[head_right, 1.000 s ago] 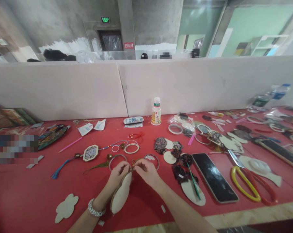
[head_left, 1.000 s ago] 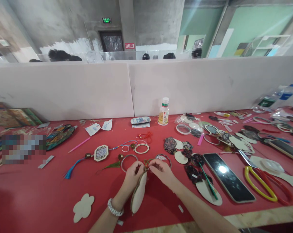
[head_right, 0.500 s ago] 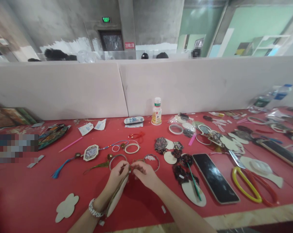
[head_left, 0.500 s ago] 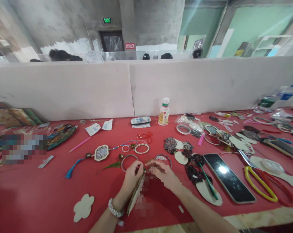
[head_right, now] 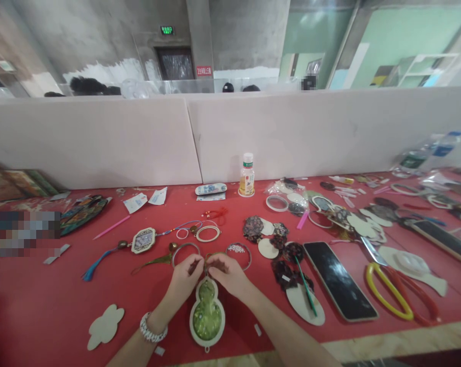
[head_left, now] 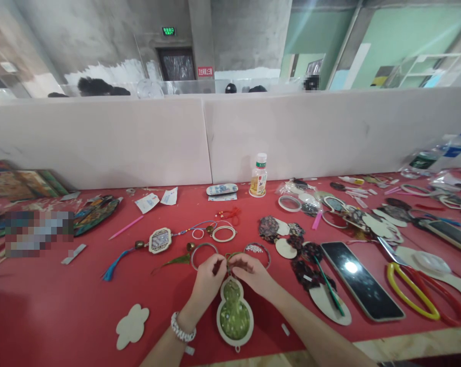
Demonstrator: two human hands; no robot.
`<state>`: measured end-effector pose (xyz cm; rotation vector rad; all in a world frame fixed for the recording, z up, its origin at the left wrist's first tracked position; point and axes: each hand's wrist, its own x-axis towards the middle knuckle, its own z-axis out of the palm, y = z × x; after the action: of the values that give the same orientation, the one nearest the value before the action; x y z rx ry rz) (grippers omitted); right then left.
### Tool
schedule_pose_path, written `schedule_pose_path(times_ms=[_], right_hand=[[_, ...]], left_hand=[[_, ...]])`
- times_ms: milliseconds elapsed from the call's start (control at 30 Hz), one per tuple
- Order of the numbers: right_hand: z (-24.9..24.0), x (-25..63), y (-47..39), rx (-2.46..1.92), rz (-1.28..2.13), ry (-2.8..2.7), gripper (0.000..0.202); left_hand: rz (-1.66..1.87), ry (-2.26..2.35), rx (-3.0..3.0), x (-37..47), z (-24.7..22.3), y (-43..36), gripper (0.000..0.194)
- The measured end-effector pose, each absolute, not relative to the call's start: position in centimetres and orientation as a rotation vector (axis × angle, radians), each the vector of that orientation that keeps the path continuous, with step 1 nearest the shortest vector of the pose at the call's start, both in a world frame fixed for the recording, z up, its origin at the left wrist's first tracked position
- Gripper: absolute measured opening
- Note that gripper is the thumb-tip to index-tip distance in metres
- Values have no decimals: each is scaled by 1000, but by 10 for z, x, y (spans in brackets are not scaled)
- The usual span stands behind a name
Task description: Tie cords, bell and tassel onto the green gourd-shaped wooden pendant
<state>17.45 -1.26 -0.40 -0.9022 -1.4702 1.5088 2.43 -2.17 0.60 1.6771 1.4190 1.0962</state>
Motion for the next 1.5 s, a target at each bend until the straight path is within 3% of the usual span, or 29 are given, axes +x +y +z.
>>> schedule_pose_path(times_ms=[600, 933, 1500], right_hand=[[-5, 175, -13, -1018, 1399, -1505, 4], [-6, 176, -9, -1003, 1456, -1441, 12], [-2, 177, -7, -1037, 1438, -1369, 18]], left_hand=[[1073, 1249, 1476, 25, 2, -22, 24], [1085, 1153, 1554, 25, -1, -22, 13], [1102, 1165, 1586, 25, -2, -21, 15]])
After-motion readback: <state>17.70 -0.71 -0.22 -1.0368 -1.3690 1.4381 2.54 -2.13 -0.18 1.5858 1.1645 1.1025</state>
